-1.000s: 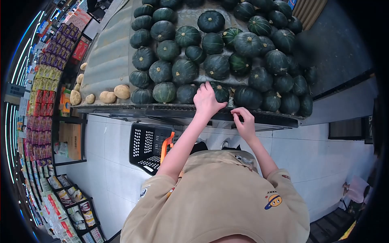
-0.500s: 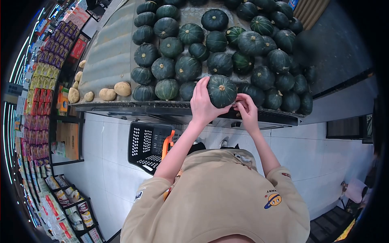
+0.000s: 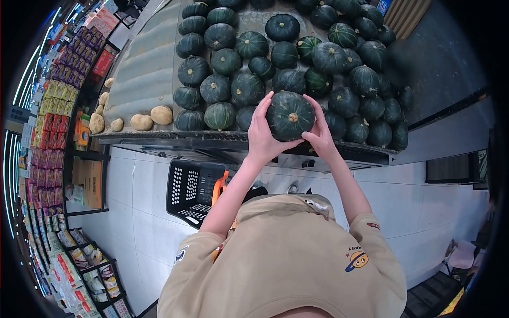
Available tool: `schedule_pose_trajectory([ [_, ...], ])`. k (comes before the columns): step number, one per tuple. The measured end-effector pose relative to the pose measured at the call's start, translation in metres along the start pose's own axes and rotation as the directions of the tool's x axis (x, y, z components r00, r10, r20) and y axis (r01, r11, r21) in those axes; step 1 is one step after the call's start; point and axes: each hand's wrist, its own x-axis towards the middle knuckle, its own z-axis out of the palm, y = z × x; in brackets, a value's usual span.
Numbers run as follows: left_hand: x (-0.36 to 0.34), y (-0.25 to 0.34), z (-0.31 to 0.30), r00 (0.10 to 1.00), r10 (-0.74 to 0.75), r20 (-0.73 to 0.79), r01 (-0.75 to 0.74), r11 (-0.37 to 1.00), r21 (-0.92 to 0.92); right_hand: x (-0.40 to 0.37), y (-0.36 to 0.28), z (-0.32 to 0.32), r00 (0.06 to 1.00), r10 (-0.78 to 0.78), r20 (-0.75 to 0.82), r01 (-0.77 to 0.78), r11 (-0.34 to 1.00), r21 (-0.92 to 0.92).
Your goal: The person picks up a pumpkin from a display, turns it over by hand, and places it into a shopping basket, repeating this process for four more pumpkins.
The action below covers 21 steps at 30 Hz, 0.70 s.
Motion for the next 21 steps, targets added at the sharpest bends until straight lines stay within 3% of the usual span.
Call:
schedule_pose_trajectory([
  [3, 0.002, 0.000, -0.004, 1.000, 0.029, 0.012, -0.028, 0.999, -0.036, 0.000, 0.001, 0.001, 0.999, -0.026, -0.033, 0.026, 1.000, 0.000],
  [5, 0.001, 0.000, -0.008, 0.987, -0.112, 0.111, 0.138, 0.955, -0.263, 0.000, 0.002, -0.001, 0.999, -0.022, -0.040, 0.021, 1.000, -0.009],
  [6, 0.000, -0.001, -0.008, 0.988, -0.110, 0.111, 0.136, 0.955, -0.265, 0.001, 0.002, -0.002, 0.999, -0.016, -0.047, 0.015, 1.000, -0.017],
  [7, -0.002, -0.002, -0.007, 0.915, -0.328, 0.236, 0.403, 0.774, -0.488, 0.001, 0.001, -0.002, 0.999, -0.016, -0.048, 0.016, 1.000, -0.017],
  [8, -0.003, -0.003, -0.007, 0.780, -0.476, 0.406, 0.617, 0.475, -0.628, 0.001, -0.001, -0.002, 0.999, -0.013, -0.045, 0.012, 1.000, -0.015],
  [12, -0.004, -0.003, -0.013, 0.722, -0.489, 0.490, 0.681, 0.372, -0.631, 0.000, -0.001, 0.001, 0.995, 0.010, -0.100, -0.009, 1.000, 0.010],
  [14, -0.014, -0.010, -0.004, 0.847, -0.369, 0.381, 0.526, 0.485, -0.699, -0.001, 0.003, -0.001, 0.986, 0.079, -0.146, -0.088, 0.995, -0.054],
  [16, -0.021, -0.013, 0.001, 0.857, -0.358, 0.371, 0.506, 0.445, -0.739, 0.000, 0.004, -0.002, 0.970, 0.144, -0.195, -0.168, 0.979, -0.112],
  [18, -0.022, -0.010, 0.000, 0.865, -0.349, 0.360, 0.485, 0.404, -0.776, 0.002, 0.001, 0.001, 0.988, -0.093, -0.122, 0.062, 0.970, -0.235],
  [19, -0.019, -0.005, -0.005, 0.829, -0.381, 0.409, 0.535, 0.329, -0.778, 0.002, -0.003, 0.003, 0.988, -0.093, -0.122, 0.062, 0.970, -0.234],
  [21, -0.019, -0.002, -0.009, 0.790, -0.411, 0.455, 0.578, 0.252, -0.776, 0.001, -0.015, 0.007, 0.978, -0.167, -0.122, 0.085, 0.863, -0.498],
])
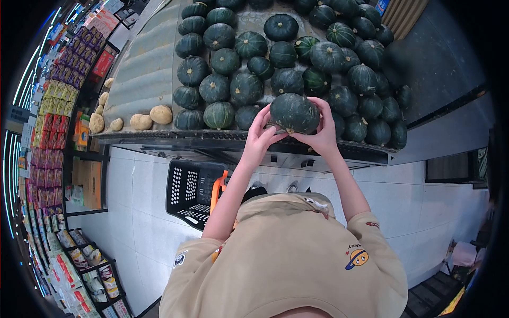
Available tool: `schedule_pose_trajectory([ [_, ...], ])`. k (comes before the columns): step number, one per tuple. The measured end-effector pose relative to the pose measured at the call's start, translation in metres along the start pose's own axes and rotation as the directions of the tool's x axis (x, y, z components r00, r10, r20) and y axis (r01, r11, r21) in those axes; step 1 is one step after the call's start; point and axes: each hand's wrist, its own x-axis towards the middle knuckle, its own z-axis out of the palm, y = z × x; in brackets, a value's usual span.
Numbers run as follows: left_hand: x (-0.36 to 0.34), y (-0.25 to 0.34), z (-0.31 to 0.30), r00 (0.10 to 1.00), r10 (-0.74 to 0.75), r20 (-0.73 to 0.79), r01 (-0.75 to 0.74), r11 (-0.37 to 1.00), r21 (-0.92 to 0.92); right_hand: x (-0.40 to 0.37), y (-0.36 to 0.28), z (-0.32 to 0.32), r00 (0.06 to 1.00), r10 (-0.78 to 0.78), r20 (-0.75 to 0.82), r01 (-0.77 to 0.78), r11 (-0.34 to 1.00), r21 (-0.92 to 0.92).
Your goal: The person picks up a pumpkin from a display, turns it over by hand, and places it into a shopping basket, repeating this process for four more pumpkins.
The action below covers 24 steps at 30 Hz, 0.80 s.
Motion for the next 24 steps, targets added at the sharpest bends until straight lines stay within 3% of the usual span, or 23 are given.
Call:
schedule_pose_trajectory([
  [1, -0.001, -0.001, -0.002, 0.998, -0.050, 0.034, 0.051, 0.998, -0.036, 0.001, 0.001, -0.001, 1.000, 0.001, 0.003, -0.001, 1.000, 0.003],
  [3, -0.002, -0.003, -0.007, 0.993, -0.094, 0.064, 0.099, 0.993, -0.069, 0.006, 0.004, -0.007, 0.951, -0.305, 0.057, 0.309, 0.917, -0.251],
  [4, -0.001, -0.003, -0.009, 0.983, -0.147, 0.106, 0.163, 0.974, -0.155, 0.008, 0.004, -0.010, 0.950, -0.307, 0.060, 0.312, 0.917, -0.247],
  [6, 0.002, 0.004, -0.007, 0.970, -0.193, 0.151, 0.225, 0.945, -0.236, 0.012, 0.001, -0.015, 0.825, -0.491, 0.280, 0.565, 0.730, -0.384],
  [8, 0.005, 0.018, -0.001, 0.955, -0.270, 0.124, 0.291, 0.932, -0.216, 0.011, 0.008, -0.016, 0.775, -0.539, 0.331, 0.632, 0.651, -0.419],
  [9, 0.004, 0.020, 0.005, 0.956, -0.266, 0.123, 0.287, 0.933, -0.216, 0.012, 0.008, -0.015, 0.720, -0.579, 0.382, 0.692, 0.564, -0.450],
  [10, 0.002, 0.018, 0.013, 0.974, -0.223, 0.041, 0.227, 0.958, -0.174, 0.010, 0.006, -0.013, 0.717, -0.581, 0.385, 0.696, 0.562, -0.447],
  [12, 0.002, 0.013, 0.018, 0.984, -0.171, -0.042, 0.165, 0.978, -0.127, 0.005, 0.003, -0.004, 0.877, -0.446, 0.178, 0.480, 0.800, -0.359],
  [13, 0.004, 0.007, 0.016, 0.998, -0.043, -0.051, 0.042, 0.999, -0.029, 0.005, 0.002, -0.004, 0.876, -0.448, 0.179, 0.482, 0.800, -0.357],
  [14, 0.005, 0.003, 0.014, 0.995, 0.085, -0.047, -0.082, 0.994, 0.071, 0.005, 0.003, -0.005, 0.930, -0.340, 0.140, 0.365, 0.900, -0.238],
  [16, 0.004, 0.008, 0.019, 0.989, 0.140, -0.053, -0.135, 0.987, 0.083, 0.003, 0.004, -0.006, 0.990, -0.094, 0.109, 0.092, 0.996, 0.020],
  [18, 0.004, 0.009, 0.021, 0.979, 0.195, -0.056, -0.189, 0.977, 0.095, -0.003, 0.005, -0.010, 0.985, -0.084, 0.154, 0.065, 0.990, 0.126],
  [20, 0.003, 0.011, 0.020, 0.974, 0.226, -0.019, -0.220, 0.964, 0.146, -0.002, 0.004, -0.011, 0.967, -0.034, 0.252, -0.120, 0.814, 0.568],
  [24, 0.003, 0.008, 0.020, 0.973, 0.229, 0.004, -0.227, 0.965, 0.132, -0.001, 0.001, -0.009, 0.971, -0.006, 0.240, -0.092, 0.915, 0.392],
])
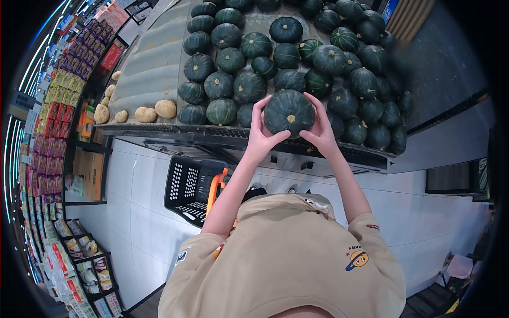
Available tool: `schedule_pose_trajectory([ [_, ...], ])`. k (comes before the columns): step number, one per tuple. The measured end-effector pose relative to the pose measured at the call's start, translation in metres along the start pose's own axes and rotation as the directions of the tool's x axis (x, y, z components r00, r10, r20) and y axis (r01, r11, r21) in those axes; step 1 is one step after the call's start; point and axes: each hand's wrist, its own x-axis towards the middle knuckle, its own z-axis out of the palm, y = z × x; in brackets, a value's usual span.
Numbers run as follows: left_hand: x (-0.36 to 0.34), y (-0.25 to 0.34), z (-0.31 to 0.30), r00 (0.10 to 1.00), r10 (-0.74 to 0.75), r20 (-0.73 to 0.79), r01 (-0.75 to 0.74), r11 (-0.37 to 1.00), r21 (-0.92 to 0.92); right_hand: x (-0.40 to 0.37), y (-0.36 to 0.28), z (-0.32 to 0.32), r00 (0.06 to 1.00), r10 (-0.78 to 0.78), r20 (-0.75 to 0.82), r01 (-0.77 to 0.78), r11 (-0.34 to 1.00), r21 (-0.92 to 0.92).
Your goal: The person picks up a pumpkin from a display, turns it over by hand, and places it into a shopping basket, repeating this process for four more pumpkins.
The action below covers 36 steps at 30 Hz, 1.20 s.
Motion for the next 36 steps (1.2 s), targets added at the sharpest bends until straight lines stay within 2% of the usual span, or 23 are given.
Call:
schedule_pose_trajectory([
  [3, -0.001, 0.000, 0.003, 0.999, 0.027, 0.019, -0.027, 1.000, 0.008, 0.000, -0.002, 0.001, 1.000, 0.000, -0.028, -0.001, 1.000, -0.031],
  [11, -0.008, -0.004, 0.005, 1.000, 0.006, -0.014, -0.006, 1.000, 0.009, -0.001, 0.001, -0.002, 0.997, 0.080, -0.005, -0.080, 0.995, 0.052],
  [18, -0.028, -0.003, -0.007, 0.989, 0.006, -0.151, 0.006, 0.997, 0.076, 0.003, 0.018, 0.010, 0.989, 0.131, 0.068, -0.136, 0.988, 0.079],
  [21, -0.049, 0.003, -0.020, 0.973, -0.043, -0.225, 0.067, 0.993, 0.100, 0.004, 0.035, 0.024, 0.972, 0.198, 0.126, -0.211, 0.973, 0.095],
  [22, -0.059, 0.007, -0.024, 0.956, -0.038, -0.291, 0.073, 0.991, 0.112, 0.002, 0.043, 0.032, 0.969, 0.203, 0.138, -0.218, 0.970, 0.106],
  [24, -0.082, 0.018, -0.036, 0.927, -0.156, -0.342, 0.220, 0.963, 0.158, -0.003, 0.054, 0.051, 0.941, 0.265, 0.211, -0.297, 0.945, 0.139],
  [26, -0.109, 0.024, -0.047, 0.872, -0.186, -0.452, 0.310, 0.925, 0.219, -0.009, 0.071, 0.074, 0.921, 0.260, 0.291, -0.305, 0.944, 0.123],
  [29, -0.154, 0.022, -0.063, 0.813, -0.120, -0.570, 0.330, 0.901, 0.282, -0.025, 0.088, 0.106, 0.831, 0.379, 0.407, -0.437, 0.898, 0.056],
  [31, -0.186, 0.027, -0.071, 0.645, -0.174, -0.744, 0.354, 0.931, 0.090, -0.032, 0.096, 0.132, 0.772, 0.419, 0.478, -0.485, 0.874, 0.018],
  [33, -0.213, 0.041, -0.086, 0.530, -0.158, -0.833, 0.245, 0.969, -0.028, -0.038, 0.114, 0.157, 0.718, 0.454, 0.527, -0.542, 0.840, 0.015],
  [34, -0.226, 0.049, -0.097, 0.462, -0.158, -0.873, 0.183, 0.980, -0.081, -0.039, 0.122, 0.171, 0.739, 0.489, 0.463, -0.532, 0.846, -0.044],
  [35, -0.240, 0.058, -0.108, 0.349, -0.207, -0.914, 0.155, 0.975, -0.162, -0.042, 0.131, 0.185, 0.759, 0.520, 0.392, -0.525, 0.845, -0.105],
  [36, -0.253, 0.058, -0.128, 0.302, -0.145, -0.942, 0.047, 0.989, -0.137, -0.048, 0.144, 0.196, 0.749, 0.534, 0.392, -0.536, 0.837, -0.115],
])
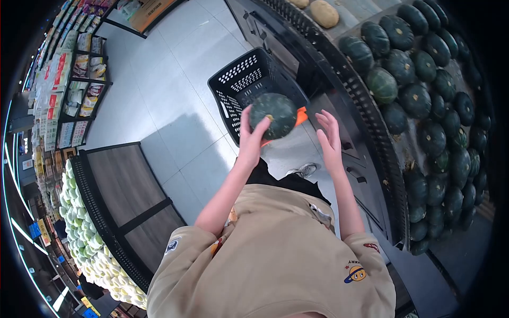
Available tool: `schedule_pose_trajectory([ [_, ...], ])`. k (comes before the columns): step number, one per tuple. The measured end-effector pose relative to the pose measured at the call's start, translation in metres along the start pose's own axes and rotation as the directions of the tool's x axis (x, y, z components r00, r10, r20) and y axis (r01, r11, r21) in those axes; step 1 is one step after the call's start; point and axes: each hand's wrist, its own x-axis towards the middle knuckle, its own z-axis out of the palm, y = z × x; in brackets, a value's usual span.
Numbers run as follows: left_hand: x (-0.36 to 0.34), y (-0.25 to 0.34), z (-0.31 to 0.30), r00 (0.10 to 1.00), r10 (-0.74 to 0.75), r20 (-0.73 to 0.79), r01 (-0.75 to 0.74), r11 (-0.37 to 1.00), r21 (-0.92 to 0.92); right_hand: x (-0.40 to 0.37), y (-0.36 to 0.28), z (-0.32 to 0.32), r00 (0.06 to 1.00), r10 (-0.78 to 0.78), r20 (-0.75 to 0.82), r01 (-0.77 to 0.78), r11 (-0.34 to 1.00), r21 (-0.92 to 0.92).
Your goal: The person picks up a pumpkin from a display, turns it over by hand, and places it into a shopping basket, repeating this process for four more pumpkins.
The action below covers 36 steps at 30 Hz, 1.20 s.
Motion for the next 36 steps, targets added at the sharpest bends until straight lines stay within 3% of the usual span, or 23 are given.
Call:
schedule_pose_trajectory([
  [2, 0.040, 0.007, -0.049, 0.992, 0.022, -0.127, -0.018, 0.999, 0.029, 0.016, 0.029, 0.022, 0.995, -0.001, -0.103, -0.032, 0.948, -0.317],
  [5, 0.122, -0.004, -0.127, 0.955, 0.021, -0.294, 0.018, 0.991, 0.129, 0.032, 0.063, 0.067, 0.978, 0.039, -0.207, -0.133, 0.876, -0.464],
  [6, 0.151, -0.015, -0.155, 0.959, -0.006, -0.284, 0.047, 0.990, 0.136, 0.036, 0.072, 0.085, 0.971, 0.057, -0.234, -0.162, 0.873, -0.460],
  [8, 0.213, -0.040, -0.205, 0.901, -0.102, -0.421, 0.255, 0.911, 0.325, 0.050, 0.080, 0.119, 0.904, -0.044, -0.426, -0.265, 0.724, -0.637],
  [10, 0.267, -0.076, -0.246, 0.882, -0.108, -0.460, 0.337, 0.825, 0.454, 0.067, 0.083, 0.141, 0.814, -0.022, -0.580, -0.389, 0.722, -0.573],
  [12, 0.316, -0.120, -0.280, 0.904, -0.128, -0.408, 0.369, 0.715, 0.593, 0.070, 0.106, 0.141, 0.762, -0.079, -0.643, -0.405, 0.717, -0.567],
  [13, 0.347, -0.174, -0.318, 0.914, -0.067, -0.400, 0.358, 0.596, 0.719, 0.071, 0.107, 0.145, 0.731, -0.051, -0.680, -0.434, 0.735, -0.521],
  [14, 0.363, -0.178, -0.311, 0.906, -0.151, -0.396, 0.415, 0.506, 0.756, 0.078, 0.104, 0.147, 0.699, -0.033, -0.715, -0.452, 0.754, -0.477],
  [16, 0.404, -0.222, -0.319, 0.919, -0.271, -0.287, 0.382, 0.422, 0.822, 0.083, 0.109, 0.147, 0.679, -0.062, -0.732, -0.470, 0.728, -0.498],
  [17, 0.420, -0.239, -0.315, 0.958, -0.225, -0.177, 0.256, 0.399, 0.881, 0.082, 0.109, 0.145, 0.690, -0.045, -0.722, -0.492, 0.702, -0.514],
  [18, 0.440, -0.273, -0.324, 0.956, -0.269, -0.113, 0.223, 0.423, 0.878, 0.082, 0.109, 0.143, 0.701, -0.024, -0.712, -0.512, 0.678, -0.527],
  [20, 0.474, -0.327, -0.323, 0.964, -0.258, -0.067, 0.138, 0.266, 0.954, 0.081, 0.112, 0.142, 0.642, -0.035, -0.765, -0.608, 0.584, -0.537],
  [22, 0.502, -0.361, -0.316, 0.947, -0.316, -0.052, 0.134, 0.243, 0.961, 0.077, 0.109, 0.142, 0.552, -0.025, -0.834, -0.737, 0.454, -0.501],
  [23, 0.515, -0.380, -0.309, 0.935, -0.352, -0.041, 0.129, 0.230, 0.965, 0.067, 0.107, 0.137, 0.570, -0.068, -0.819, -0.728, 0.420, -0.542],
  [25, 0.534, -0.421, -0.318, 0.951, -0.287, 0.112, -0.054, 0.204, 0.978, 0.057, 0.109, 0.134, 0.604, -0.117, -0.788, -0.721, 0.343, -0.603],
  [26, 0.541, -0.437, -0.320, 0.948, -0.294, 0.122, -0.076, 0.163, 0.984, 0.061, 0.110, 0.134, 0.606, -0.121, -0.786, -0.728, 0.314, -0.609],
  [27, 0.554, -0.450, -0.326, 0.919, -0.363, 0.155, -0.115, 0.130, 0.985, 0.064, 0.114, 0.137, 0.612, -0.125, -0.781, -0.728, 0.296, -0.618],
  [28, 0.563, -0.460, -0.330, 0.909, -0.388, 0.151, -0.112, 0.123, 0.986, 0.066, 0.115, 0.135, 0.609, -0.118, -0.784, -0.738, 0.276, -0.615],
  [30, 0.578, -0.487, -0.341, 0.882, -0.425, 0.206, -0.075, 0.304, 0.950, 0.070, 0.119, 0.139, 0.608, -0.114, -0.786, -0.742, 0.271, -0.613],
  [31, 0.575, -0.499, -0.340, 0.870, -0.444, 0.213, -0.077, 0.305, 0.949, 0.070, 0.118, 0.139, 0.600, -0.110, -0.792, -0.749, 0.269, -0.605],
  [35, 0.554, -0.495, -0.330, 0.896, -0.433, 0.099, -0.157, -0.100, 0.983, 0.067, 0.109, 0.143, 0.571, -0.116, -0.813, -0.747, 0.337, -0.573],
  [36, 0.542, -0.458, -0.312, 0.787, -0.615, -0.041, -0.118, -0.217, 0.969, 0.066, 0.106, 0.148, 0.558, -0.117, -0.821, -0.745, 0.365, -0.558],
])
